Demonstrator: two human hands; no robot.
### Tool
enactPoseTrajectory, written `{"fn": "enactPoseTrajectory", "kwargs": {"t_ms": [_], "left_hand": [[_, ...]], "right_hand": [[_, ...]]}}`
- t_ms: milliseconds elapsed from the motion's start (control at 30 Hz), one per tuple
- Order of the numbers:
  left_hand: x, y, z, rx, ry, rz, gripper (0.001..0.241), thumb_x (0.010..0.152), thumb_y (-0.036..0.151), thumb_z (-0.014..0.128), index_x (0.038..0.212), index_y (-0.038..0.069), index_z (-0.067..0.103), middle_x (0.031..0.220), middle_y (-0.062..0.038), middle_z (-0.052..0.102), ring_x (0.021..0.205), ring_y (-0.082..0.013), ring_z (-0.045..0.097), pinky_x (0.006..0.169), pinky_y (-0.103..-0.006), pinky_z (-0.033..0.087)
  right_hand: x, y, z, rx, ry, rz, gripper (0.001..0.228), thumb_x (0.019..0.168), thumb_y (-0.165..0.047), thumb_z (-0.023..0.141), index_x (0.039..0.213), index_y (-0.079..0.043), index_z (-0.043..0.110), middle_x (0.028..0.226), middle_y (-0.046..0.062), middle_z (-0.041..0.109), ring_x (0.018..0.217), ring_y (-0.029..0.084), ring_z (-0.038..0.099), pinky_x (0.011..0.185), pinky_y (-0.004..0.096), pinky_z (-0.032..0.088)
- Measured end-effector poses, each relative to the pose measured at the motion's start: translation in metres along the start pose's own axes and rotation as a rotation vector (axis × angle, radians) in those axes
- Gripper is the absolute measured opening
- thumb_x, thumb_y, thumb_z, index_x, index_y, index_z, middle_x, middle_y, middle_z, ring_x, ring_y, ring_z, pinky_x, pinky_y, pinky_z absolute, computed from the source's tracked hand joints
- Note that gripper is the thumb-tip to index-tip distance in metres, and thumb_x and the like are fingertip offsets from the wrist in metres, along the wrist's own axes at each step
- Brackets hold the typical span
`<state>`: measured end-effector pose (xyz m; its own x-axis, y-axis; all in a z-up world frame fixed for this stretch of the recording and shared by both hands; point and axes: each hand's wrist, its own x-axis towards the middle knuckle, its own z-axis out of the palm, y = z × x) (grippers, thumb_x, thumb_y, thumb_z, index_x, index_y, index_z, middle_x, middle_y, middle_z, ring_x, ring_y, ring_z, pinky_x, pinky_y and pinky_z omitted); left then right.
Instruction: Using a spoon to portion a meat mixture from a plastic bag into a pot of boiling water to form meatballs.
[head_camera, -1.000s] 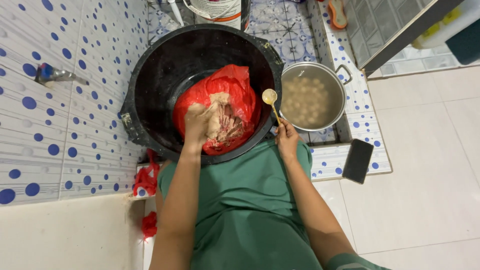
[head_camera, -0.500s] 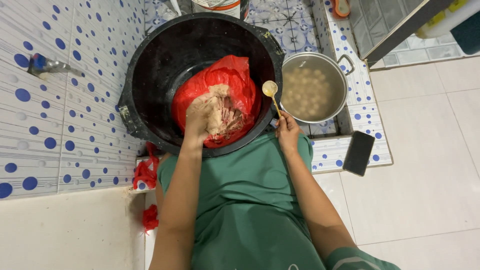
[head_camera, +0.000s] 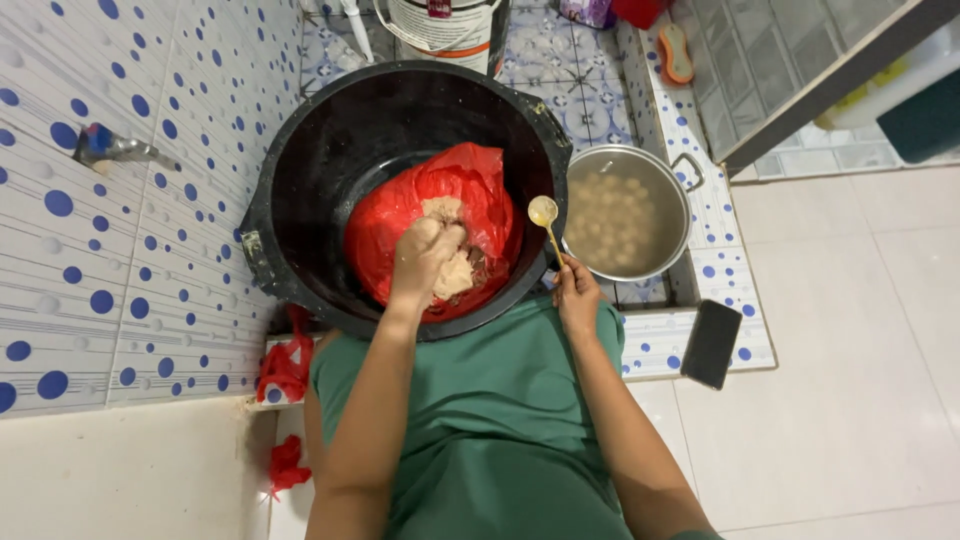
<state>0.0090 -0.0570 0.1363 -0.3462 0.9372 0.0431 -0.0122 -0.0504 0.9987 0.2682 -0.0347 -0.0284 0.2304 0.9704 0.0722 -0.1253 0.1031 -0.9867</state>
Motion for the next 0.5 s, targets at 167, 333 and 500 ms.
{"fn": "enactPoseTrajectory", "kwargs": {"t_ms": [167,333,500], "left_hand": [[-0.002,-0.021,0.005,-0.247,0.064,-0.202,0.034,0.099,0.033,0.059,0.114,0.002,0.064,0.081,-0.011,0.062,0.063,-0.0163,0.061,0.054,-0.0275,0.055],[0.001,-0.029,0.012,-0.280,0.035,-0.110,0.025,0.074,0.009,0.092,0.093,0.006,0.077,0.070,-0.003,0.061,0.063,-0.0100,0.058,0.054,-0.0231,0.052],[0.010,-0.048,0.011,-0.235,0.013,-0.031,0.033,0.061,0.001,0.098,0.082,0.004,0.073,0.064,-0.006,0.070,0.059,-0.0096,0.066,0.060,-0.0244,0.060]], "right_hand": [[0.005,0.009,-0.003,-0.021,0.001,0.006,0.025,0.106,-0.003,0.050,0.124,0.007,0.064,0.067,0.012,0.058,0.033,0.015,0.049,0.032,0.026,0.039],[0.004,-0.001,-0.001,-0.049,-0.010,0.022,0.027,0.106,-0.004,0.049,0.126,0.008,0.063,0.069,0.011,0.058,0.036,0.012,0.047,0.034,0.026,0.041],[0.002,-0.007,0.001,-0.048,0.001,0.047,0.027,0.107,-0.003,0.048,0.126,0.006,0.064,0.068,0.011,0.060,0.036,0.012,0.044,0.035,0.027,0.041]]}}
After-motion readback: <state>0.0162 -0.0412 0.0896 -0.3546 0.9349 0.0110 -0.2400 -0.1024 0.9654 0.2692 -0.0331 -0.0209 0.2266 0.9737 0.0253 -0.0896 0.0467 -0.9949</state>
